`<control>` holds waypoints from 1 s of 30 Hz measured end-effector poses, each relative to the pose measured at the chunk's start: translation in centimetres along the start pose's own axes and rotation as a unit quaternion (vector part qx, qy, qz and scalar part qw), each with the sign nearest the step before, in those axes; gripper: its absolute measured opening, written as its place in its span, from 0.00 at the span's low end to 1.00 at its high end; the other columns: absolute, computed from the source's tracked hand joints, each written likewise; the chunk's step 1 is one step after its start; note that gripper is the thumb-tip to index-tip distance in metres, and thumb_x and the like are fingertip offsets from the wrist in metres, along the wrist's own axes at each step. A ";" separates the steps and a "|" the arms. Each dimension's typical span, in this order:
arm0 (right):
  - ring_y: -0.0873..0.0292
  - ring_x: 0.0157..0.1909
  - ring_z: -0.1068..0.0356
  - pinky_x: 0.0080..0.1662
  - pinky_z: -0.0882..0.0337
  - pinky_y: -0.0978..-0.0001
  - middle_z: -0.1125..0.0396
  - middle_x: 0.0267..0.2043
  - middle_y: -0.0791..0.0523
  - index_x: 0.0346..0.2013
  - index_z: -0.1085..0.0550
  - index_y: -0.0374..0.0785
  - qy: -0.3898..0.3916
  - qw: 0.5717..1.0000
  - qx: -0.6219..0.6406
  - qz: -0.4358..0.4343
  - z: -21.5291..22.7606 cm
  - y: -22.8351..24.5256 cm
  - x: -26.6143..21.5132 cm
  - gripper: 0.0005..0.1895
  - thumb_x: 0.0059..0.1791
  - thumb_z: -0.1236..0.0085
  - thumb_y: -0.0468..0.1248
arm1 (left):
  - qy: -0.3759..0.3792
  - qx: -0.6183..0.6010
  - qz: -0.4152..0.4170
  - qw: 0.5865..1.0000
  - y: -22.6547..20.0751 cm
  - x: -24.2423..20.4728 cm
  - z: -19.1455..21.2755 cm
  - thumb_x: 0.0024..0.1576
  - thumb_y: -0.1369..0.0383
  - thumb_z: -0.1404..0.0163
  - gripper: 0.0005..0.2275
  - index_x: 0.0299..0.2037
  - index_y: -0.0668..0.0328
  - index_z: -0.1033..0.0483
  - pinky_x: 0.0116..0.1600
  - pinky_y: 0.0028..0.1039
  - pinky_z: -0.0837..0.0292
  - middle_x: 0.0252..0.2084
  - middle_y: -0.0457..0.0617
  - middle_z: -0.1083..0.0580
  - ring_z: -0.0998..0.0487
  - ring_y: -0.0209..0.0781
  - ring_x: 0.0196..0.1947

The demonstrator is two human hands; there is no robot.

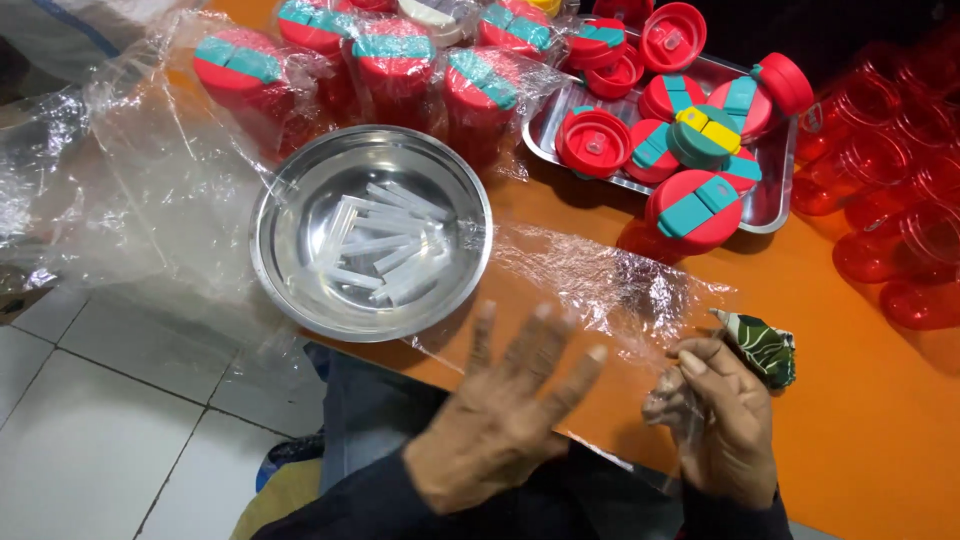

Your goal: Assembling plastic containers by inserting straws into lids, placing lids on cups, and wrapping components in plastic film.

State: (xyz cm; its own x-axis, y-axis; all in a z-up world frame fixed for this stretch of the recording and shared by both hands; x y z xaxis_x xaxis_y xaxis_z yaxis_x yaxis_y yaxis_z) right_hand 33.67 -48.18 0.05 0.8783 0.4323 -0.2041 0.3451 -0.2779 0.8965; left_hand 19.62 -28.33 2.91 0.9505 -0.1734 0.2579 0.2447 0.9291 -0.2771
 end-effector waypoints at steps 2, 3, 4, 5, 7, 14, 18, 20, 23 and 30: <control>0.57 0.16 0.30 0.22 0.24 0.66 0.31 0.24 0.52 0.42 0.27 0.30 -0.014 0.999 -0.018 0.027 -0.9 0.4 -0.7 0.08 0.52 0.46 0.34 | -0.151 0.056 -0.040 0.986 -1.4 0.6 -1.4 0.69 0.80 0.55 0.22 0.73 0.64 0.45 0.75 0.66 0.62 0.75 0.66 0.48 0.47 0.62 0.77; 0.57 0.16 0.30 0.22 0.24 0.66 0.31 0.24 0.52 0.42 0.27 0.30 -0.015 0.999 -0.017 0.029 -1.1 0.4 -0.8 0.08 0.52 0.46 0.34 | -0.151 0.056 -0.041 0.986 -1.4 0.9 -0.7 0.69 0.80 0.55 0.22 0.73 0.64 0.45 0.75 0.66 0.62 0.75 0.66 0.48 0.47 0.62 0.77; 0.63 0.20 0.29 0.23 0.25 0.73 0.30 0.28 0.53 0.42 0.27 0.31 -0.013 0.999 -0.001 0.047 -1.4 0.5 -0.8 0.07 0.53 0.46 0.33 | -0.218 -0.001 -0.059 0.974 -1.4 1.2 0.5 0.67 0.80 0.55 0.15 0.64 0.70 0.36 0.67 0.60 0.42 0.62 0.68 0.36 0.33 0.63 0.64; 0.69 0.24 0.29 0.24 0.26 0.81 0.28 0.32 0.53 0.43 0.27 0.31 -0.010 0.998 0.015 0.066 -1.7 0.7 -0.8 0.06 0.54 0.47 0.31 | -0.283 -0.058 -0.078 0.954 -1.3 1.4 1.6 0.66 0.79 0.54 0.09 0.54 0.76 0.28 0.60 0.55 0.22 0.50 0.70 0.24 0.19 0.64 0.50; 0.60 0.28 0.26 0.25 0.23 0.70 0.29 0.40 0.50 0.47 0.29 0.31 0.008 0.996 0.011 0.089 -2.0 0.4 -0.7 0.14 0.56 0.50 0.40 | -0.302 -0.059 -0.043 0.950 0.9 -0.8 -1.5 0.68 0.76 0.58 0.14 0.62 0.74 0.37 0.58 0.45 0.20 0.58 0.67 0.27 0.17 0.60 0.53; 0.49 0.77 0.46 0.67 0.37 0.56 0.51 0.77 0.47 0.70 0.42 0.37 0.037 0.903 -0.339 0.260 -5.8 0.4 0.8 0.50 0.43 0.48 0.66 | -0.276 -0.650 0.351 0.615 4.9 1.0 9.3 0.57 0.74 0.47 0.10 0.48 0.62 0.27 0.51 0.34 0.15 0.48 0.63 0.17 0.13 0.50 0.46; 0.50 0.80 0.51 0.73 0.45 0.54 0.50 0.77 0.48 0.72 0.47 0.35 0.082 0.916 -0.328 0.215 -7.4 0.3 1.4 0.58 0.39 0.46 0.69 | -0.274 -0.664 0.288 0.633 5.9 1.3 11.6 0.55 0.72 0.46 0.12 0.47 0.67 0.30 0.50 0.39 0.13 0.47 0.70 0.19 0.14 0.55 0.44; 0.48 0.81 0.53 0.73 0.45 0.51 0.53 0.79 0.48 0.74 0.50 0.36 0.111 0.907 -0.327 0.242 -8.0 0.4 1.8 0.59 0.40 0.44 0.67 | -0.250 -0.675 0.252 0.647 5.9 1.4 12.8 0.57 0.71 0.47 0.10 0.47 0.63 0.28 0.48 0.37 0.14 0.48 0.68 0.19 0.14 0.58 0.44; 0.47 0.81 0.54 0.75 0.46 0.48 0.52 0.78 0.47 0.73 0.50 0.34 0.138 0.909 -0.300 0.253 -8.8 0.6 2.4 0.58 0.40 0.40 0.63 | -0.238 -0.676 0.234 0.657 5.7 1.8 14.0 0.59 0.76 0.49 0.08 0.47 0.71 0.29 0.41 0.36 0.12 0.47 0.69 0.21 0.13 0.66 0.44; 0.49 0.27 0.18 0.33 0.14 0.64 0.24 0.29 0.44 0.48 0.27 0.27 0.190 0.964 -0.168 0.078 -6.7 -3.1 1.3 0.13 0.48 0.41 0.28 | -0.211 -0.665 0.285 0.657 8.9 2.8 10.4 0.60 0.74 0.51 0.05 0.44 0.64 0.27 0.45 0.37 0.12 0.44 0.69 0.18 0.12 0.58 0.42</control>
State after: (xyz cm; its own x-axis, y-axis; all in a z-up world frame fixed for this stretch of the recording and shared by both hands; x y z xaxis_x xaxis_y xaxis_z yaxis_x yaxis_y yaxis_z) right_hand 31.55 -40.98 -0.39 0.7042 0.7085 0.0455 0.0360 -0.0996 0.9944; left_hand 22.46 -17.18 10.83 0.8913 0.4459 -0.0823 0.0905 -0.3528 -0.9313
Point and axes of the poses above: each hand's wrist, its own x-axis towards the middle knuckle, its own z-axis out of the back of the hand, y = z × x, the point moved 3 cm from there along x, towards the middle knuckle
